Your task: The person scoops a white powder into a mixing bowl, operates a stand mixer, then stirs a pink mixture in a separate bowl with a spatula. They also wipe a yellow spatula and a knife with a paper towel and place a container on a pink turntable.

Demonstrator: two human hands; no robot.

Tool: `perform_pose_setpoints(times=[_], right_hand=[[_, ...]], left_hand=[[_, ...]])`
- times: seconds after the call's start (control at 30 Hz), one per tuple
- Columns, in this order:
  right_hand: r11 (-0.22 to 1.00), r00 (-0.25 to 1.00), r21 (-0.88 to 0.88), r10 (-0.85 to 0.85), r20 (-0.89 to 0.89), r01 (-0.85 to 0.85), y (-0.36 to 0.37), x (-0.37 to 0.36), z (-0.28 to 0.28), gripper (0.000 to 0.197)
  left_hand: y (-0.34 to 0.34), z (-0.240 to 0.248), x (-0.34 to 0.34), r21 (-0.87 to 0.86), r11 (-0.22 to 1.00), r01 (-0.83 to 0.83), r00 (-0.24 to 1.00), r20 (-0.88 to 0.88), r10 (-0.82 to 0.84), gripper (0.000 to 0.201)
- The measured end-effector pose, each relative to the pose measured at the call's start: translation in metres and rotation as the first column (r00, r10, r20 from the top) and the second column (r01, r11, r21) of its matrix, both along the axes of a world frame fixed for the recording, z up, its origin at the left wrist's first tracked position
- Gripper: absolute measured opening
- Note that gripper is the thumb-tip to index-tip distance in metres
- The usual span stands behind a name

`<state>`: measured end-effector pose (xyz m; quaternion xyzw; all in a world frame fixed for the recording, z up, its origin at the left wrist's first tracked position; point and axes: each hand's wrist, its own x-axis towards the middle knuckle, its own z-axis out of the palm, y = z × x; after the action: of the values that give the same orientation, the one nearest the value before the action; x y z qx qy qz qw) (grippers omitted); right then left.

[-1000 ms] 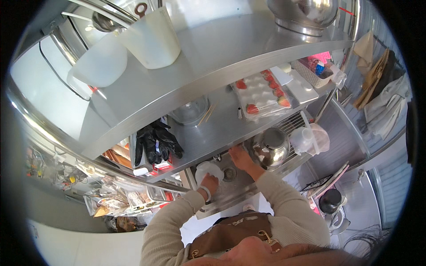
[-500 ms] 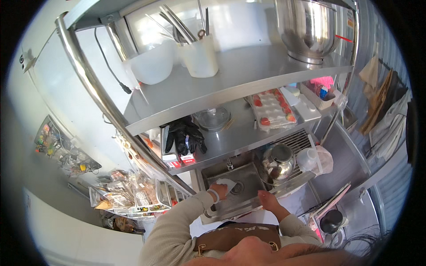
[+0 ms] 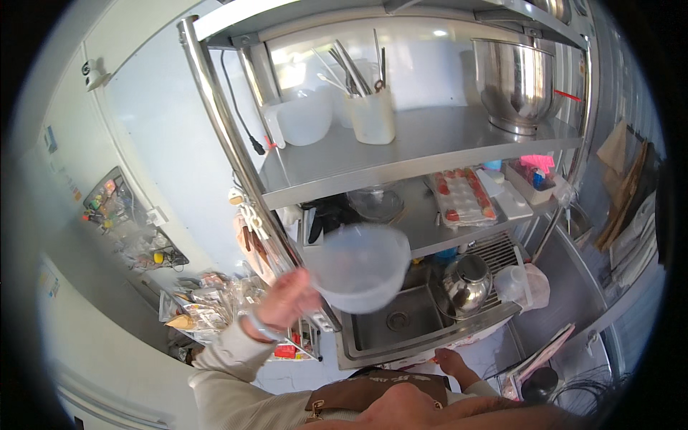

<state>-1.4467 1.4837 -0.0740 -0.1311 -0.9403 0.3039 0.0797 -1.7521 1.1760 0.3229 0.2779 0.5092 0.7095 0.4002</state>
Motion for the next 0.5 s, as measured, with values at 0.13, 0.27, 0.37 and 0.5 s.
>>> perform_pose_setpoints(times=[0.13,0.27,0.37,0.5], right_hand=[[0.986,0.937,-0.163,0.099,0.336,-0.046,0.001,-0.02,-0.033,0.029],[0.857,0.912,-0.476,0.018,0.409,0.196,-0.001,-0.046,-0.047,0.044],[0.865,0.969,-0.491,0.022,0.248,0.106,0.007,-0.054,-0.046,0.041],[0.663,0.918,-0.722,0.132,0.374,0.199,0.023,-0.062,-0.078,0.048]], left_hand=[[0.004,0.117,0.015,0.401,0.861,-0.312,0.876,-0.231,0.424,0.044],[0.062,0.192,-0.014,0.497,0.726,-0.475,0.736,-0.229,0.638,0.048],[0.114,0.22,-0.053,0.514,0.548,-0.66,0.501,-0.242,0.831,0.056],[0.176,0.248,-0.127,0.524,0.27,-0.808,0.125,-0.295,0.947,0.075]])
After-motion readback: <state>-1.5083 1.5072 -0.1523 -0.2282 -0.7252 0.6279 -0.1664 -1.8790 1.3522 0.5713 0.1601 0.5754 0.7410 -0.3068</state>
